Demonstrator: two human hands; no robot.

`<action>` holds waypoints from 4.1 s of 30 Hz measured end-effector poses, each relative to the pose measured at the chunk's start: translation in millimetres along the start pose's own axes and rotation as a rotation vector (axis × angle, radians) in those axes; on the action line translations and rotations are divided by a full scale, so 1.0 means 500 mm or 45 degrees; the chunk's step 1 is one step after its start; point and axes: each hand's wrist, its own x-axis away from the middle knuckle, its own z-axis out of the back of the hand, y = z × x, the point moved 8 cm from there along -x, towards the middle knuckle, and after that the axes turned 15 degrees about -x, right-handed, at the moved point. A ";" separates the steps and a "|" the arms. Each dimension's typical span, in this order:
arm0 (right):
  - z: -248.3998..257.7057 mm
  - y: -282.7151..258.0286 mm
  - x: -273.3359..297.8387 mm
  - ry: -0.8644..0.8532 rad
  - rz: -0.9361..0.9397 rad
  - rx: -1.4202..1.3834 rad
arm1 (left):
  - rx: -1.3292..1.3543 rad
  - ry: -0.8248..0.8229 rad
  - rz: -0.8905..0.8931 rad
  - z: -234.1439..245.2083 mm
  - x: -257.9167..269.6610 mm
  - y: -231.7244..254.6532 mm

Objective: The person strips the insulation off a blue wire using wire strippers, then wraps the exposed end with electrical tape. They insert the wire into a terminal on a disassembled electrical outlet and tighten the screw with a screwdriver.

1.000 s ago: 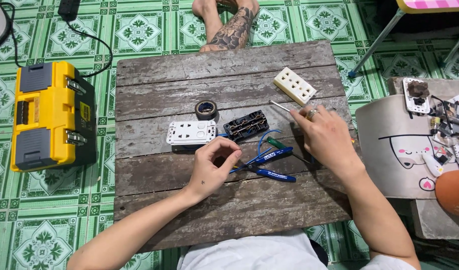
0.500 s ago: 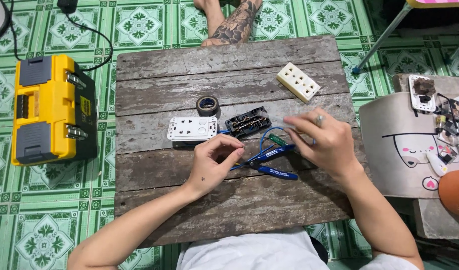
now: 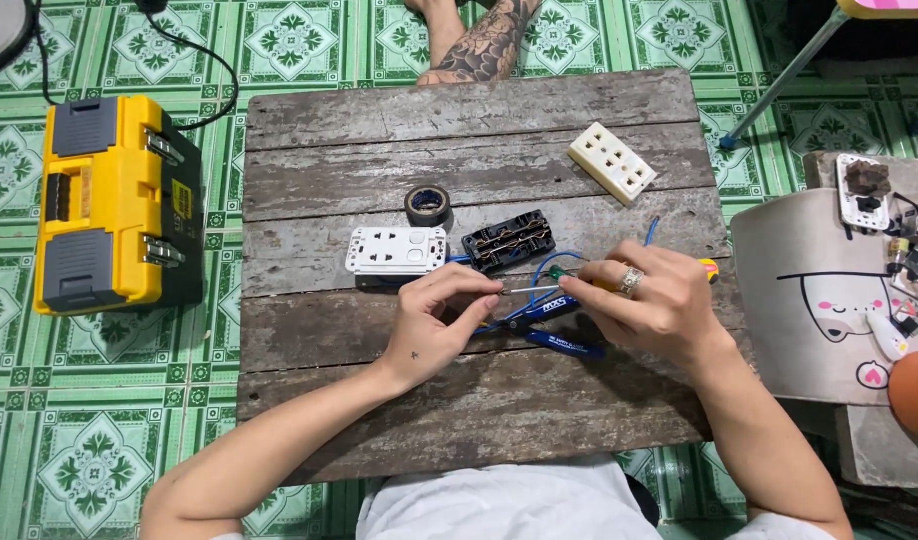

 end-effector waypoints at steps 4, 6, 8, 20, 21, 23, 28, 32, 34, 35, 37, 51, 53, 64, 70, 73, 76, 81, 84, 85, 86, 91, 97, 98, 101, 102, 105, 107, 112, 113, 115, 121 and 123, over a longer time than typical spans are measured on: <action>-0.003 -0.002 -0.001 0.004 0.014 -0.026 | -0.030 0.000 -0.019 0.002 0.000 0.004; -0.004 -0.004 -0.004 -0.001 0.019 -0.022 | -0.034 -0.001 -0.015 0.003 0.001 0.005; -0.004 -0.005 -0.008 0.000 0.005 -0.035 | -0.042 0.004 -0.015 0.004 0.000 0.007; -0.012 -0.001 -0.005 -0.054 -0.029 -0.033 | -0.083 0.016 -0.018 0.004 -0.001 0.005; -0.011 0.000 -0.006 -0.055 -0.030 -0.036 | -0.083 0.017 -0.015 0.004 -0.002 0.004; -0.012 -0.003 -0.004 -0.053 -0.030 -0.029 | -0.059 0.002 0.002 0.004 -0.001 0.002; -0.016 0.001 0.003 -0.066 -0.053 -0.014 | -0.042 -0.010 0.041 0.004 0.000 0.001; -0.018 0.001 0.003 -0.076 -0.058 0.011 | -0.048 -0.007 0.040 0.003 0.001 -0.004; -0.019 0.000 0.006 -0.076 -0.056 0.022 | -0.040 -0.011 0.045 0.004 0.001 -0.004; -0.020 -0.001 0.007 -0.077 -0.055 0.034 | -0.030 -0.015 0.050 0.004 0.000 -0.005; -0.027 0.000 0.019 -0.069 -0.031 0.058 | -0.025 -0.018 0.050 0.005 0.000 -0.010; -0.039 0.008 0.025 -0.049 -0.138 -0.035 | -0.025 -0.029 -0.044 -0.001 -0.006 0.003; -0.033 0.018 0.022 -0.027 -0.251 -0.007 | 0.000 -0.052 -0.012 -0.006 -0.004 0.001; -0.031 0.118 0.131 -0.014 -0.849 0.252 | -0.188 -0.195 0.049 -0.027 0.001 -0.004; -0.047 0.159 0.184 -0.121 -1.109 0.311 | -0.201 -0.219 0.106 -0.032 0.000 -0.011; -0.061 0.171 0.197 -0.199 -1.184 0.319 | -0.237 -0.233 0.080 -0.031 -0.001 -0.008; -0.061 0.169 0.188 -0.255 -1.213 0.329 | -0.304 -0.267 0.011 -0.035 -0.001 -0.008; -0.064 0.166 0.168 -0.292 -1.152 0.352 | -0.633 -0.381 -0.164 -0.053 0.010 0.002; -0.070 0.163 0.174 -0.327 -1.194 0.340 | -0.928 -0.463 -0.368 -0.070 0.013 0.028; -0.073 0.166 0.176 -0.343 -1.215 0.329 | -1.076 -0.356 -0.508 -0.069 0.008 0.046; -0.073 0.168 0.181 -0.353 -1.245 0.324 | -1.215 -0.251 -0.658 -0.072 0.004 0.064; -0.057 0.154 0.157 -0.300 -1.228 0.300 | -1.344 -0.094 -0.809 -0.085 -0.044 0.005; -0.055 0.146 0.152 -0.259 -1.161 0.298 | -1.361 0.115 -0.861 -0.080 -0.084 0.045; -0.058 0.150 0.158 -0.275 -1.192 0.294 | -1.369 0.143 -0.863 -0.080 -0.083 0.041; -0.056 0.140 0.145 -0.247 -1.136 0.314 | -1.415 0.204 -0.840 -0.083 -0.072 0.012; -0.059 0.142 0.151 -0.245 -1.125 0.307 | -1.426 0.210 -0.837 -0.083 -0.073 0.019; -0.068 0.152 0.171 -0.291 -1.154 0.316 | -1.415 0.269 -0.768 -0.079 -0.078 0.030; -0.071 0.154 0.179 -0.303 -1.188 0.301 | -1.392 0.312 -0.689 -0.076 -0.084 0.022; -0.069 0.149 0.165 -0.250 -1.126 0.285 | -1.383 0.295 -0.620 -0.078 -0.088 0.019; -0.070 0.151 0.169 -0.257 -1.143 0.307 | -1.386 0.290 -0.611 -0.079 -0.091 0.022; -0.069 0.149 0.167 -0.248 -1.138 0.311 | -1.408 0.300 -0.624 -0.085 -0.092 0.015; -0.064 0.155 0.166 -0.263 -1.191 0.316 | -1.415 0.312 -0.627 -0.083 -0.098 0.008; -0.064 0.152 0.168 -0.275 -1.234 0.302 | -1.371 0.292 -0.591 -0.082 -0.095 -0.003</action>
